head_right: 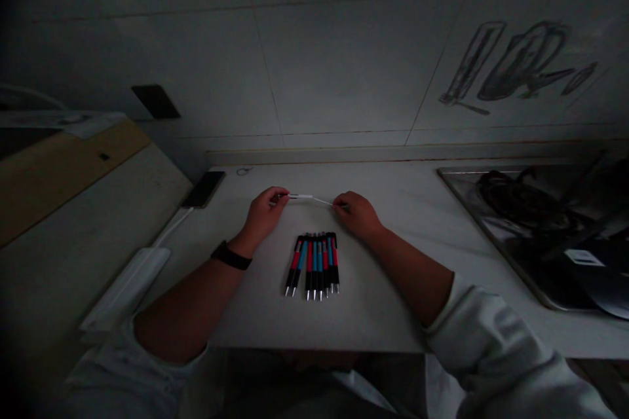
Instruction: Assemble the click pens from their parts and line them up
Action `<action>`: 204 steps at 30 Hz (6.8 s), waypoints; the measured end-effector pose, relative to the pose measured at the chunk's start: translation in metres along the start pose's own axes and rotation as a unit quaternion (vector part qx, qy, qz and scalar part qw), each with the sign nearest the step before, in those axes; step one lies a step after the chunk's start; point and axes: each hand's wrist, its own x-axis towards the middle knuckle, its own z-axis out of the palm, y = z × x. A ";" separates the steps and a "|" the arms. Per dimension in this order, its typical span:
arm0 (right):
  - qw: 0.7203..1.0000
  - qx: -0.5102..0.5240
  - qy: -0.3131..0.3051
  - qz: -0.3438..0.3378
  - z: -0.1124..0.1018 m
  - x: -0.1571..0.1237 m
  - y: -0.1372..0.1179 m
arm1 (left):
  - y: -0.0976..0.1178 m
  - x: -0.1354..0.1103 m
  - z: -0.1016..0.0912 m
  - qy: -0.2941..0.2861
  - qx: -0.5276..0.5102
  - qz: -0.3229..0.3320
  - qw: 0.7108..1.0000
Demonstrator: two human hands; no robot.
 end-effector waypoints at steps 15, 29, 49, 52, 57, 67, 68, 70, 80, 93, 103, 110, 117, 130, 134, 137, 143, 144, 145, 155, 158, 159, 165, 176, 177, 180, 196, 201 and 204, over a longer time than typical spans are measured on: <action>0.990 -0.140 -0.022 0.003 0.003 -0.003 0.005 | 0.011 -0.006 -0.006 -0.085 0.152 0.146 0.974; 0.990 -0.139 -0.032 0.008 0.001 -0.003 0.003 | 0.026 -0.007 -0.015 -0.062 0.164 0.163 0.971; 0.990 -0.118 -0.025 -0.069 0.005 -0.003 0.004 | -0.036 0.030 -0.134 -0.186 -0.045 -0.136 0.972; 0.988 -0.117 -0.035 -0.089 0.005 -0.003 0.003 | -0.044 0.028 -0.133 -0.271 -0.008 -0.162 0.949; 0.983 -0.139 -0.053 -0.109 0.004 -0.002 -0.001 | -0.048 0.026 -0.126 -0.355 0.058 -0.216 0.908; 0.991 -0.075 -0.019 -0.105 0.003 -0.001 -0.007 | -0.057 0.026 -0.136 -0.319 0.224 -0.196 0.900; 0.994 -0.059 -0.012 -0.090 0.003 -0.001 -0.008 | -0.056 0.026 -0.137 -0.317 0.229 -0.199 0.899; 0.999 -0.002 0.005 -0.050 0.003 -0.001 -0.008 | -0.056 0.025 -0.139 -0.314 0.238 -0.206 0.896; 0.966 0.195 0.144 0.093 -0.025 0.020 0.027 | -0.057 0.027 -0.136 -0.287 0.281 -0.192 0.895; 0.981 -0.182 0.039 0.050 -0.054 0.024 0.093 | 0.008 0.004 -0.033 -0.239 0.199 0.100 0.945; 0.973 -0.223 -0.032 0.040 -0.050 0.025 0.085 | 0.008 -0.003 -0.024 -0.258 0.205 0.107 0.938; 0.975 -0.215 -0.018 0.061 -0.054 0.021 0.081 | 0.007 -0.002 -0.027 -0.259 0.208 0.103 0.937; 0.980 -0.195 -0.005 0.043 -0.065 0.017 0.058 | 0.005 -0.002 -0.025 -0.258 0.201 0.114 0.938; 0.972 -0.173 -0.156 -0.029 -0.037 0.014 0.031 | 0.014 -0.005 -0.015 -0.232 0.171 0.108 0.952; 0.978 -0.149 -0.140 -0.036 -0.036 0.016 0.022 | 0.018 -0.008 -0.003 -0.198 0.160 0.110 0.961; 0.985 -0.113 -0.116 -0.064 -0.037 0.014 0.011 | 0.022 -0.009 0.003 -0.187 0.164 0.122 0.961; 0.985 -0.065 -0.079 -0.137 -0.036 0.010 -0.006 | 0.026 -0.007 0.002 -0.192 0.169 0.148 0.955; 0.985 -0.067 -0.077 -0.143 -0.036 0.010 -0.007 | 0.027 -0.007 0.002 -0.190 0.168 0.149 0.956; 0.984 -0.070 -0.075 -0.146 -0.036 0.010 -0.008 | 0.027 -0.007 0.001 -0.187 0.168 0.148 0.956; 0.989 -0.135 0.029 -0.050 -0.054 0.012 0.016 | 0.009 -0.001 -0.006 -0.118 0.198 0.095 0.968; 0.980 -0.186 0.070 0.005 -0.057 0.013 0.024 | 0.007 -0.001 -0.006 -0.111 0.198 0.079 0.971; 0.977 -0.202 0.070 0.015 -0.056 0.013 0.025 | 0.007 -0.001 -0.006 -0.111 0.196 0.078 0.971; 0.964 -0.262 0.007 0.044 -0.036 0.024 0.013 | 0.011 -0.002 -0.003 -0.108 0.170 0.066 0.977; 0.933 -0.317 -0.111 0.133 0.017 0.066 -0.037 | 0.007 -0.001 -0.004 -0.047 0.127 0.053 0.989; 0.932 -0.317 -0.115 0.132 0.019 0.066 -0.039 | 0.006 -0.001 -0.003 -0.044 0.126 0.054 0.990; 0.939 -0.304 -0.103 0.125 0.017 0.065 -0.041 | 0.006 0.000 -0.002 -0.037 0.119 0.056 0.991; 0.946 -0.213 -0.093 -0.227 -0.014 0.060 -0.051 | 0.018 -0.005 -0.003 -0.061 0.075 0.135 0.986; 0.946 -0.205 -0.118 -0.223 -0.017 0.055 -0.053 | 0.021 -0.005 -0.001 -0.064 0.067 0.153 0.984; 0.951 -0.193 -0.135 -0.200 -0.025 0.058 -0.053 | 0.022 -0.006 -0.001 -0.052 0.055 0.149 0.986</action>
